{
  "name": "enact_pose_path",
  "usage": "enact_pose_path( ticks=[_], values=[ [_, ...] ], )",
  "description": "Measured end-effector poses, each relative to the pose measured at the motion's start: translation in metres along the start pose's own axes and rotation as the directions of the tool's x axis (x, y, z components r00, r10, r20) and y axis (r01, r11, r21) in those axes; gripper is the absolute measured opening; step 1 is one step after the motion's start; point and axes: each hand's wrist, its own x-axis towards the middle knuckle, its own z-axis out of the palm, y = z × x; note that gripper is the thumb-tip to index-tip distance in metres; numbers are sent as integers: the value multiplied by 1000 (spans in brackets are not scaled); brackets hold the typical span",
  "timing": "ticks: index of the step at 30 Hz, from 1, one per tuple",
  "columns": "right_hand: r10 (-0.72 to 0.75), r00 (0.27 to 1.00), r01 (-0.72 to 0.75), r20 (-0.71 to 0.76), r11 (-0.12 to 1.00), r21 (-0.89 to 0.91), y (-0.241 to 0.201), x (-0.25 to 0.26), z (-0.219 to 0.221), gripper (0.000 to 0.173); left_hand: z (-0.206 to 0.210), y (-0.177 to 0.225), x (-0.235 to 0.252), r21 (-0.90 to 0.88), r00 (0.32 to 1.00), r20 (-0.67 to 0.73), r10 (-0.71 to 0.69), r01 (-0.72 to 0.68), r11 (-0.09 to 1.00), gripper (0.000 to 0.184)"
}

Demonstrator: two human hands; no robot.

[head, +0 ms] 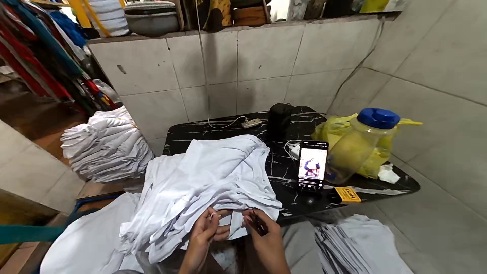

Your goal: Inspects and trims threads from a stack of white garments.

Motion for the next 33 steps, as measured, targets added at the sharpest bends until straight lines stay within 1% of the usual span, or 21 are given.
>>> enact_pose_path(
  ticks=[1,3,6,7,9,11,12,13,14,15,16,17,18,19,20,21,23,24,26,29,33],
  values=[
    [-6,1000,6,0,999,-52,0,0,0,19,1,0,0,4,1000,-5,-5,5,1000,21],
    [6,1000,-2,18,973,-232,-4,0,1,20,2,2,-2,-1,1000,-1,-10,10,1000,19],
    [154,982,-89,111,890,-447,-24,-2,8,47,6,2,-6,28,998,55,0,-1,1000,11],
    [210,967,-113,145,861,-496,-30,-2,10,48,7,1,-7,42,998,64,6,-9,999,9],
    [250,952,-115,175,826,-551,-35,-1,12,35,8,1,-10,58,999,40,12,-14,998,9],
    [225,958,-104,177,850,-516,-35,0,9,26,8,4,-13,107,999,23,25,-28,994,9],
    [201,966,-104,163,878,-467,-33,-1,7,25,7,4,-15,181,997,49,64,-71,981,8],
    [177,975,-110,135,910,-400,-29,-2,6,24,3,3,-16,310,987,112,116,-146,939,6],
    [167,981,-128,98,941,-314,-24,-3,5,21,-2,1,-16,479,966,202,159,-239,844,8],
    [169,984,-152,64,966,-208,-20,-4,5,18,-8,2,-18,630,940,306,149,-317,709,12],
    [178,983,-175,32,981,-88,-16,-4,5,17,-11,6,-20,724,914,396,82,-366,585,13],
    [201,979,-202,9,979,28,-13,-5,6,15,-12,12,-22,767,889,459,7,-400,502,21],
    [227,974,-226,4,966,125,-11,-5,6,13,-11,18,-24,786,874,484,-49,-410,462,30],
    [273,962,-270,13,941,206,-10,-4,5,11,-10,22,-25,794,871,488,-55,-417,441,37],
    [324,945,-321,32,908,268,-8,-4,5,10,-9,24,-25,796,879,477,-10,-427,429,39],
    [370,927,-370,63,875,311,-8,-4,4,9,-9,23,-25,795,889,452,72,-439,419,37],
    [412,905,-421,104,837,349,-9,-3,3,9,-7,20,-20,788,895,383,228,-445,424,22],
    [416,902,-428,114,832,352,-9,-3,3,8,-4,19,-17,791,904,337,262,-423,442,17],
    [399,910,-413,111,848,334,-8,-2,2,9,6,14,-12,788,911,265,316,-393,473,20],
    [319,945,-326,68,918,225,-9,-2,3,13,18,-5,-1,769,881,201,428,-413,488,28],
    [255,965,-260,54,956,139,-16,-3,4,19,25,-27,7,795,803,215,556,-475,378,17]
  ],
)
